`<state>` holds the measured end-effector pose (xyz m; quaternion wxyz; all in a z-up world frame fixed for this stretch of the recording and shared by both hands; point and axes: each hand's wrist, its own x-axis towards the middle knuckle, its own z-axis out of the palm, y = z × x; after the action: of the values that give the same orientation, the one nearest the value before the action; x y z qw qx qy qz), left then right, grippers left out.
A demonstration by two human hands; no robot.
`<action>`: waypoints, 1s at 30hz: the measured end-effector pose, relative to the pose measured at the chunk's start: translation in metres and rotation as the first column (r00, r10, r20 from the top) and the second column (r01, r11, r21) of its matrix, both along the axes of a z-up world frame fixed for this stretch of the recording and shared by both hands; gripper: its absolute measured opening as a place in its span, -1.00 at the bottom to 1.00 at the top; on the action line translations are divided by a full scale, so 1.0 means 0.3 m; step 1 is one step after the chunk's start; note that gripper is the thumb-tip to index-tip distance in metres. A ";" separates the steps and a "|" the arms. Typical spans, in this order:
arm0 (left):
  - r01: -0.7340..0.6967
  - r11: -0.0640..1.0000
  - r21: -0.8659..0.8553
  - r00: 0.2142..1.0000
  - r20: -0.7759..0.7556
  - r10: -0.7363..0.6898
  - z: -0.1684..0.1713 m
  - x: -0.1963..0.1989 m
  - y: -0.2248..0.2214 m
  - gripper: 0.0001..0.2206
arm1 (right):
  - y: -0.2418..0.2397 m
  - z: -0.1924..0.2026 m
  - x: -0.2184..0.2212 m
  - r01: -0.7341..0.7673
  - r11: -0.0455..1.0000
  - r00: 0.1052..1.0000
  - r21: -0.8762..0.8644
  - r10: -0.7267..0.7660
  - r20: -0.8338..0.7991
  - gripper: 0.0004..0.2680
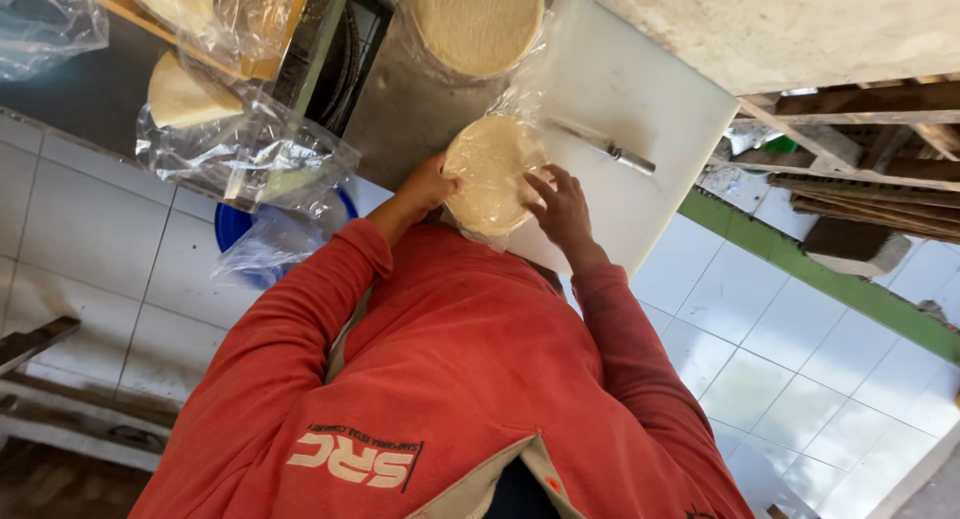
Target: The person separates thin circular dough wrappers from a stack by hand. They peel individual sheets and place them into plastic bags or onto a second stack on a white cutting board.
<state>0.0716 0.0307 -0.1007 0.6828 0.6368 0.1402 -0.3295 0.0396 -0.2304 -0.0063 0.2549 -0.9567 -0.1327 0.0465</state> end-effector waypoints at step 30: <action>-0.176 0.784 0.595 0.624 0.683 -0.378 0.245 0.065 -0.138 -0.69 | -0.110 -0.001 -0.099 0.787 0.388 0.594 0.480 -0.265 -0.759 -0.85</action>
<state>0.0911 -0.0106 -0.0274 0.4090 0.9062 -0.1068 0.0004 0.0098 -0.2634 -0.0065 0.6726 -0.6636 0.2755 0.1770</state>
